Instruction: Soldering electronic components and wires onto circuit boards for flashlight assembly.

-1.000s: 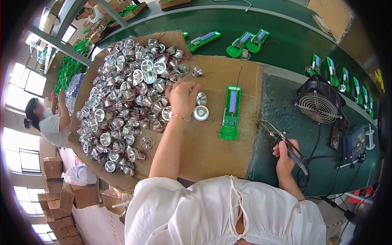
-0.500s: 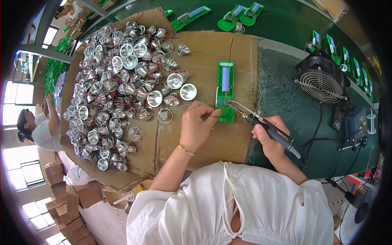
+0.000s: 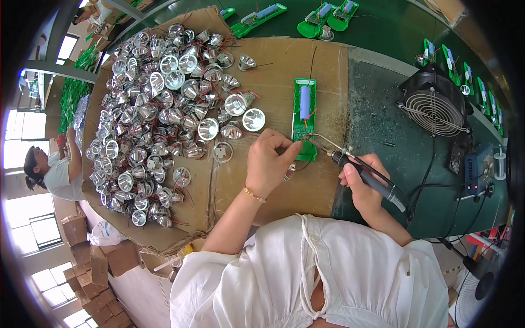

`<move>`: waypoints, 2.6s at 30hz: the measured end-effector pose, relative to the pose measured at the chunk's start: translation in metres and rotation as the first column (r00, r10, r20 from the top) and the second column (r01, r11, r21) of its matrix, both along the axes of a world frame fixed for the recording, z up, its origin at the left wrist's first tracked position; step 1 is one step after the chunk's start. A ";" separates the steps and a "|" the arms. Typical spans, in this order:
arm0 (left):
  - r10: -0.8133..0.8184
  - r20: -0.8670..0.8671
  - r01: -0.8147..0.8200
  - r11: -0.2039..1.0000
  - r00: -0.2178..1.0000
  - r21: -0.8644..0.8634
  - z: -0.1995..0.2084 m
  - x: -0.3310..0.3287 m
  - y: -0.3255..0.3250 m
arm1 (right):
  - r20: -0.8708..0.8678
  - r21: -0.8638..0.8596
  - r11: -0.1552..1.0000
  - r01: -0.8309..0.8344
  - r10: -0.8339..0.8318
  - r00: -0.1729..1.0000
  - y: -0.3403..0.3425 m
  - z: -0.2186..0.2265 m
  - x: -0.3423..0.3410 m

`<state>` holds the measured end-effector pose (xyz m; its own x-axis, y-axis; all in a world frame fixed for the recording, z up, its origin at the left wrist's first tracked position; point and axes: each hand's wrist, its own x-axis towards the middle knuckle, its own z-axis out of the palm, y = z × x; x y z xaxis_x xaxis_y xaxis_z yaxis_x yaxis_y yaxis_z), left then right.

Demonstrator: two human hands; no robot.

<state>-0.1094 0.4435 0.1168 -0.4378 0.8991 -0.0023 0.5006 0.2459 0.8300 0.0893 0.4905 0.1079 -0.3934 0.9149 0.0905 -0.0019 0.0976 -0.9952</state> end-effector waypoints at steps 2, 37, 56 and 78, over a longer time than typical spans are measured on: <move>-0.013 -0.023 0.013 1.000 1.000 0.013 -0.004 -0.003 -0.001 | -0.086 -0.160 0.986 0.043 -0.058 0.995 -0.002 0.004 -0.002; -0.122 -0.014 0.121 0.988 0.992 -0.095 0.000 -0.012 0.010 | -0.083 -0.199 0.980 0.030 -0.047 0.995 0.006 0.004 -0.011; -0.173 0.050 0.179 0.972 0.984 -0.150 -0.003 -0.020 0.011 | -0.166 -0.252 0.964 0.085 -0.130 0.978 0.006 0.002 0.000; -0.089 -0.377 0.247 0.885 0.922 0.395 0.008 0.029 0.269 | -0.065 -0.290 0.946 0.146 -0.171 0.983 0.008 -0.021 0.048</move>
<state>-0.0808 0.7128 0.1249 -0.1826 0.8359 0.5176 0.7697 -0.2061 0.6042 0.1369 0.4985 0.0873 -0.2435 0.9577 -0.1532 -0.0978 -0.1814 -0.9785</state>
